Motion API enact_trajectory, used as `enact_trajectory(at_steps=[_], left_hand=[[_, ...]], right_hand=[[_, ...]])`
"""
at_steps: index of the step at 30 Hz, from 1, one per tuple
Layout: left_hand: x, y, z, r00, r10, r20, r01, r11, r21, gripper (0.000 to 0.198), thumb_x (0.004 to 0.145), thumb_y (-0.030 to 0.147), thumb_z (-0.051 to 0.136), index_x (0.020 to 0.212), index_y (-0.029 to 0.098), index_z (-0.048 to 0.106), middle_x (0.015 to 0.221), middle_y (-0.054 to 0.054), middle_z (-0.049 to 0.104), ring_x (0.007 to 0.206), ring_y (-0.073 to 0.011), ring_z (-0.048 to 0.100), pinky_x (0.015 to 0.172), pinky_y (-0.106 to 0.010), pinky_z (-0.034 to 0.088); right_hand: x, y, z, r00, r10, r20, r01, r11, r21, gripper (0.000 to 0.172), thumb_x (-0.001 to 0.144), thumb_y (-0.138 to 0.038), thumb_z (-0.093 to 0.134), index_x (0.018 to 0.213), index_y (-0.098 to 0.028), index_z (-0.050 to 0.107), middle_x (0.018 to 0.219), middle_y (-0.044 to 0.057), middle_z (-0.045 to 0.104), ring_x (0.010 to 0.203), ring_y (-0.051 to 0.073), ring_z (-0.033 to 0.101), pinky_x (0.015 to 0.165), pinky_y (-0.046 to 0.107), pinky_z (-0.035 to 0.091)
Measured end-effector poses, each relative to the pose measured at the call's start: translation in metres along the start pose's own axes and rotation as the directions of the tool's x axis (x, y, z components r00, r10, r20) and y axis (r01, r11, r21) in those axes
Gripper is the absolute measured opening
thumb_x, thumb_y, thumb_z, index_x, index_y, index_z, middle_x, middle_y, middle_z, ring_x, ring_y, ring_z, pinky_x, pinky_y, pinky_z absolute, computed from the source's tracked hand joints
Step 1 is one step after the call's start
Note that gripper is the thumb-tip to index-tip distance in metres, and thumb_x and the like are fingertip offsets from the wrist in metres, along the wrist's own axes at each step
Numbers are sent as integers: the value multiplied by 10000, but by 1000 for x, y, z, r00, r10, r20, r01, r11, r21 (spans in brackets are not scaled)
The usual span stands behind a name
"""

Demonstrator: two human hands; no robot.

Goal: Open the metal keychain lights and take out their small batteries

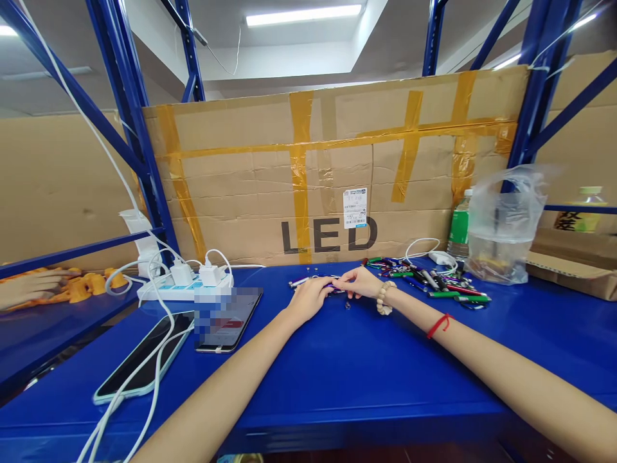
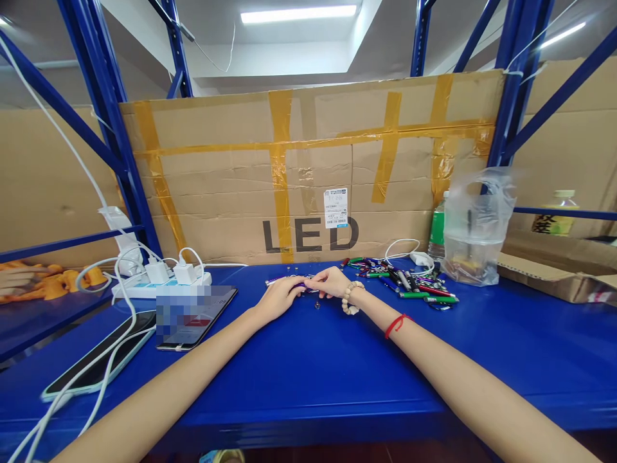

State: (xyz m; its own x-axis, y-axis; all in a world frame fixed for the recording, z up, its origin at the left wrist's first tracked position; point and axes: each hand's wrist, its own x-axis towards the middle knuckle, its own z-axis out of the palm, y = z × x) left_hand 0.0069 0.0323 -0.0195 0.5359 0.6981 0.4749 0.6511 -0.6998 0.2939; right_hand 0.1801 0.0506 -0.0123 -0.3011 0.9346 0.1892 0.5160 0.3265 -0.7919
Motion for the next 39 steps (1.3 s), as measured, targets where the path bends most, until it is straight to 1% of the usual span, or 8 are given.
enact_trajectory(at_steps=[12,18,22,26,31,34,36,39], left_hand=[[1,2,0,1000,-19,6,19,1000,18,252,848,245,343,965,223,565,954,-23,628,882,-172,561,777,-279,421],[1,1,1,999,-48,-11,49,999,17,246,856,268,328,946,213,549,899,-24,629,827,-165,571,718,-263,425],[1,1,2,997,-77,-8,77,997,11,249,858,292,325,959,211,537,844,-21,627,788,-160,576,687,-254,425],[1,3,0,996,-90,-6,90,996,-6,246,858,299,322,932,214,541,800,-15,622,763,-157,576,663,-246,424],[1,6,-1,994,-109,-6,109,994,-6,239,856,306,325,935,222,534,795,-10,623,767,-159,577,673,-250,420],[2,5,0,987,-152,-55,151,988,-18,236,859,307,323,967,232,519,817,-13,628,788,-164,579,690,-261,419],[2,4,0,973,-210,-100,207,978,-34,238,862,317,319,981,237,508,817,-16,629,798,-166,581,701,-268,419],[3,2,0,944,-299,-140,293,954,-58,249,864,351,306,985,242,495,809,-18,631,798,-176,583,698,-283,420]], right_hand=[[2,4,2,1000,-5,-14,5,1000,11,434,590,-558,616,685,-139,678,617,23,631,417,38,489,343,123,374],[3,6,2,1000,0,5,0,998,56,441,583,-573,610,684,-145,645,561,-8,581,432,45,494,338,124,336],[4,6,2,1000,24,3,-25,995,96,469,611,-608,562,627,-140,593,544,-18,553,426,32,468,336,116,301],[4,5,1,998,63,18,-65,988,139,507,639,-644,504,632,-141,563,617,-7,575,447,29,486,346,115,307],[5,7,1,998,63,16,-64,989,130,502,661,-634,493,680,-139,573,709,18,598,439,29,497,345,123,332],[5,7,0,998,23,-67,-20,999,45,496,706,-613,452,724,-138,593,696,28,608,431,50,510,356,149,356],[5,7,-3,983,-47,-177,28,994,-109,478,736,-586,427,723,-144,609,658,25,616,437,67,520,392,171,375],[2,6,-9,936,-165,-311,35,922,-385,397,738,-533,460,717,-179,638,665,13,639,518,98,555,480,199,390]])
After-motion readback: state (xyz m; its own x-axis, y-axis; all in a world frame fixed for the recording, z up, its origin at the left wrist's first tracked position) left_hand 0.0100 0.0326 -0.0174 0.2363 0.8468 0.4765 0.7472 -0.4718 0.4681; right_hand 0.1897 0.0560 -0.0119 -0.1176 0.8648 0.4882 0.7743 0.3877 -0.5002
